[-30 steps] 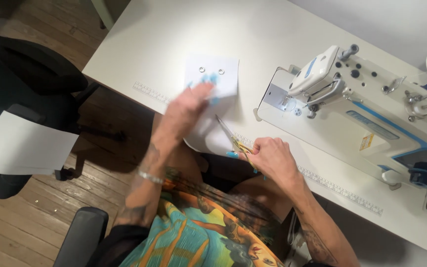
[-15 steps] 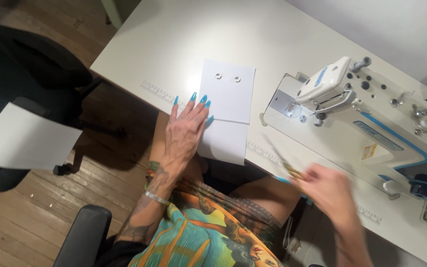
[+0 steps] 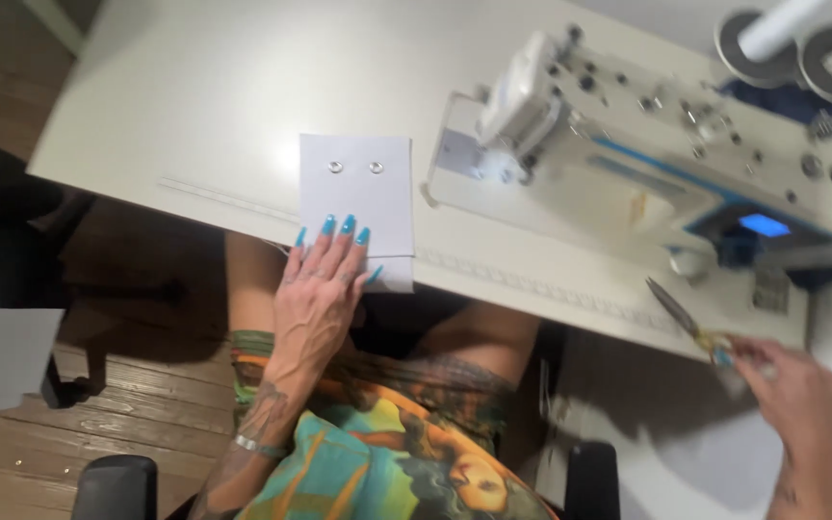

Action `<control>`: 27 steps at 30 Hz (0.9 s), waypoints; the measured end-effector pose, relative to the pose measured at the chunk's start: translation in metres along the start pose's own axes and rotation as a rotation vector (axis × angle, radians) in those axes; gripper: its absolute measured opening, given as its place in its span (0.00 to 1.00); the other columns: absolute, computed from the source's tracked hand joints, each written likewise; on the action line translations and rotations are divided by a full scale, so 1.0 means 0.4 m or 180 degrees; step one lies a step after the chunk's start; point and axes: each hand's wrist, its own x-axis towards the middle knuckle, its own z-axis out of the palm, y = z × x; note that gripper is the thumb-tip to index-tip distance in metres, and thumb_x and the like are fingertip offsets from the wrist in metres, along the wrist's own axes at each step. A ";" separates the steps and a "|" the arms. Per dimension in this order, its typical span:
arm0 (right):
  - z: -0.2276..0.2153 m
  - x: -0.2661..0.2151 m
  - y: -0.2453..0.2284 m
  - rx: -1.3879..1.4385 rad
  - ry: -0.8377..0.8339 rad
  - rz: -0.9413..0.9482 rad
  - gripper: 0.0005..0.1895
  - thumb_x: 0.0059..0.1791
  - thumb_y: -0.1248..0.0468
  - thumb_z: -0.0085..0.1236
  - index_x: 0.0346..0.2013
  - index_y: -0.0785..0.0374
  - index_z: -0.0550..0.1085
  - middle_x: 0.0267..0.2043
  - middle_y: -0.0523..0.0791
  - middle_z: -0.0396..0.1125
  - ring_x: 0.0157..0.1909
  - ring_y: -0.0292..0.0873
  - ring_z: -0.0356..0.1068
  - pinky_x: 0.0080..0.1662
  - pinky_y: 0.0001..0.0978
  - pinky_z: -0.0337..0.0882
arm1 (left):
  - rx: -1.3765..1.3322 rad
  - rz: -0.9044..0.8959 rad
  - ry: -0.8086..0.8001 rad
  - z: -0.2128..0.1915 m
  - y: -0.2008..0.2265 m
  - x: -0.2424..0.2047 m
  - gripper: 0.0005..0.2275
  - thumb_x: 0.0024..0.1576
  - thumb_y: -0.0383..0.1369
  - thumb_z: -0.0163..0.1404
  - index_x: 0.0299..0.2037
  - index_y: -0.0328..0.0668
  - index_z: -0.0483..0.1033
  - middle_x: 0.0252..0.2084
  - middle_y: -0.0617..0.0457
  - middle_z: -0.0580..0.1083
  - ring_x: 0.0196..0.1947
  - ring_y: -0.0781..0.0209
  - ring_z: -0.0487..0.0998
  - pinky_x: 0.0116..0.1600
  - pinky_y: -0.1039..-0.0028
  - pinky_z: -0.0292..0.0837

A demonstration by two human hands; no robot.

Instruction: Mark and trim the edges of a leather piece with grommets using a pen and scissors.

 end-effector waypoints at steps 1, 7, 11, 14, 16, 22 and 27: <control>-0.022 0.009 -0.015 0.0277 0.0128 -0.0129 0.12 0.42 0.59 0.54 0.40 0.51 0.73 0.35 0.42 0.69 0.38 0.45 0.65 0.43 0.33 0.63 | 0.0101 0.0050 0.0149 0.003 0.010 -0.002 0.16 0.56 0.40 0.42 0.52 0.46 0.67 0.54 0.54 0.66 0.55 0.58 0.65 0.59 0.66 0.54; -0.022 0.036 0.049 0.0112 -0.0001 0.0004 0.13 0.45 0.58 0.50 0.44 0.50 0.73 0.40 0.46 0.67 0.50 0.44 0.61 0.47 0.35 0.63 | -0.0139 0.0270 -0.0222 0.003 0.062 -0.020 0.17 0.56 0.40 0.41 0.53 0.47 0.65 0.55 0.56 0.65 0.57 0.58 0.63 0.59 0.64 0.53; 0.057 0.055 0.109 -0.0108 0.0364 -0.0405 0.14 0.47 0.60 0.50 0.46 0.54 0.73 0.46 0.41 0.67 0.48 0.45 0.61 0.48 0.35 0.63 | -0.0085 0.0260 -0.0165 0.019 0.069 -0.044 0.18 0.56 0.39 0.41 0.55 0.45 0.63 0.58 0.54 0.62 0.59 0.58 0.60 0.61 0.64 0.51; 0.076 0.055 0.085 0.0017 0.0737 -0.0807 0.12 0.47 0.64 0.49 0.44 0.63 0.73 0.49 0.46 0.67 0.50 0.44 0.64 0.53 0.35 0.61 | -0.0117 0.0275 -0.0326 0.013 0.065 -0.046 0.19 0.56 0.41 0.39 0.57 0.48 0.59 0.61 0.58 0.57 0.61 0.62 0.55 0.63 0.62 0.45; 0.054 0.044 0.017 -0.0413 0.1528 -0.0811 0.14 0.43 0.70 0.56 0.43 0.62 0.76 0.49 0.44 0.68 0.47 0.44 0.67 0.50 0.32 0.67 | -0.0114 0.0366 -0.0344 0.005 0.064 -0.047 0.19 0.57 0.41 0.38 0.58 0.48 0.57 0.61 0.59 0.57 0.61 0.64 0.55 0.64 0.64 0.42; -0.073 0.074 -0.497 0.0470 0.2278 -0.2424 0.06 0.39 0.68 0.53 0.29 0.60 0.74 0.38 0.49 0.68 0.44 0.50 0.67 0.48 0.38 0.67 | -0.0352 0.0355 0.0467 0.017 0.091 -0.030 0.13 0.53 0.39 0.45 0.46 0.47 0.71 0.44 0.53 0.72 0.46 0.59 0.71 0.56 0.62 0.59; -0.059 0.079 -0.751 0.1198 0.0559 -0.2504 0.31 0.43 0.39 0.31 0.56 0.47 0.59 0.61 0.43 0.51 0.62 0.48 0.48 0.60 0.44 0.49 | -0.0777 0.0611 0.0474 0.037 0.081 0.067 0.13 0.52 0.36 0.46 0.47 0.50 0.70 0.39 0.57 0.73 0.43 0.62 0.73 0.56 0.62 0.59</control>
